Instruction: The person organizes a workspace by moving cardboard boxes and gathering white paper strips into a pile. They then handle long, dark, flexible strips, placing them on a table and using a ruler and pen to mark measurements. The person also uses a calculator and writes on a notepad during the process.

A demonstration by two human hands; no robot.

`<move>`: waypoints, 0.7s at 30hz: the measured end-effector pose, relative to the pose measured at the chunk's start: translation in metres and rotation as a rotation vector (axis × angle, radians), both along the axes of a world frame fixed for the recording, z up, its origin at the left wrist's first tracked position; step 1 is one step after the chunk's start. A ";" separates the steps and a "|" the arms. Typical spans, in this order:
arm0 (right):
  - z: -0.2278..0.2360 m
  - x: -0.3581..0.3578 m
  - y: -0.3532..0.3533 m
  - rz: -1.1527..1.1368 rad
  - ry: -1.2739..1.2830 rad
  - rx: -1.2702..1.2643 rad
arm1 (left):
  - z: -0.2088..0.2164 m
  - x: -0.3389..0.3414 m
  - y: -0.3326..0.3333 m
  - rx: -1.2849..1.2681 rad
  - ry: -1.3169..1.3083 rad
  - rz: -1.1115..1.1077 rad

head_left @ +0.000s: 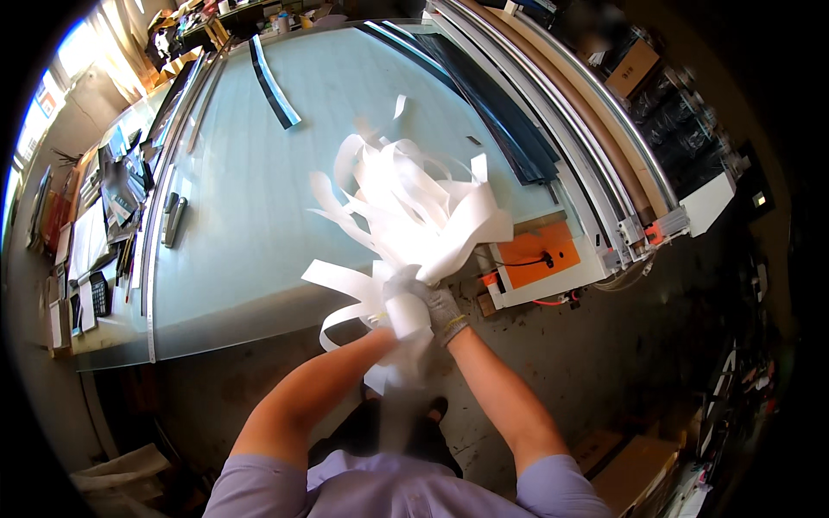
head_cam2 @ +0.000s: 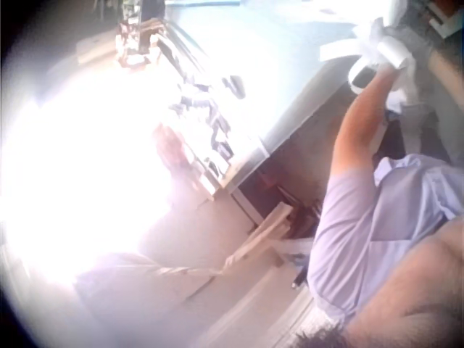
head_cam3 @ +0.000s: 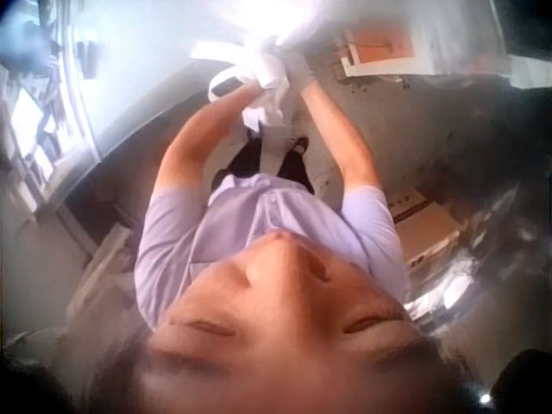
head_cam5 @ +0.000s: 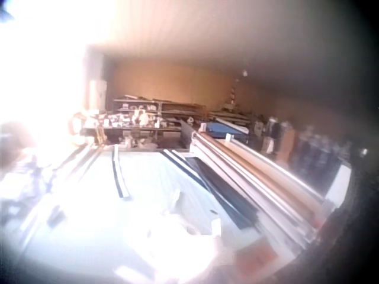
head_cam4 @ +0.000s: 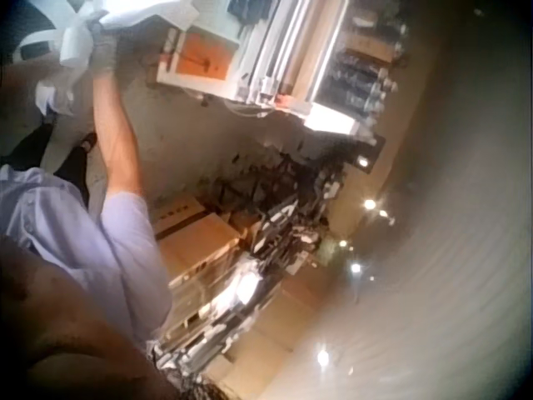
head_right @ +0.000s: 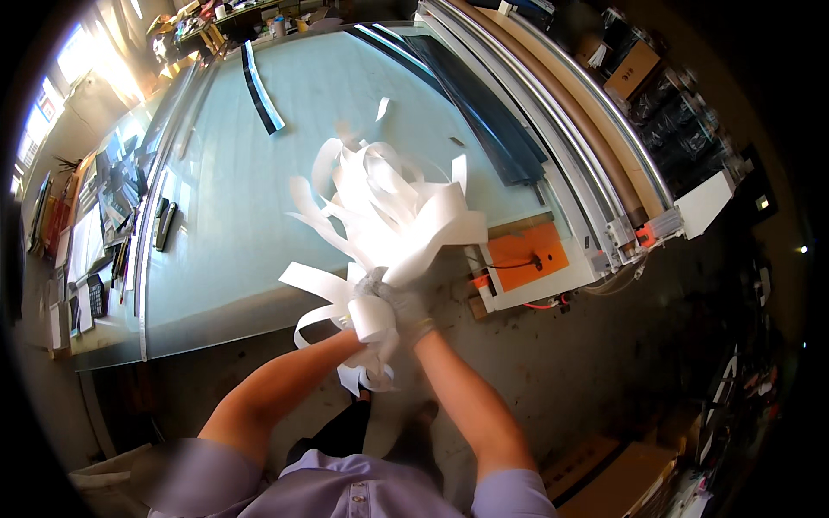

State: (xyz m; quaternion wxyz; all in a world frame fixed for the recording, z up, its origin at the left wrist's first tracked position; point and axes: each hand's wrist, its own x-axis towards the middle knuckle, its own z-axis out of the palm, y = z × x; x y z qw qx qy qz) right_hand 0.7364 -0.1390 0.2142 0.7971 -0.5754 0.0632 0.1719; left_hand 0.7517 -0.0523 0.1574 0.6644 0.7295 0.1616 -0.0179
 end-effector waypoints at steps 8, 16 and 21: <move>0.025 -0.151 -0.142 -0.274 -0.076 0.132 | 0.080 -0.142 -0.144 0.359 -0.418 -0.214; 0.023 -0.382 -0.400 -0.651 -0.079 0.009 | 0.094 -0.326 -0.414 0.318 -0.556 -0.399; 0.059 -0.476 -0.529 -0.936 -0.175 -0.010 | 0.086 -0.410 -0.575 0.254 -0.705 -0.827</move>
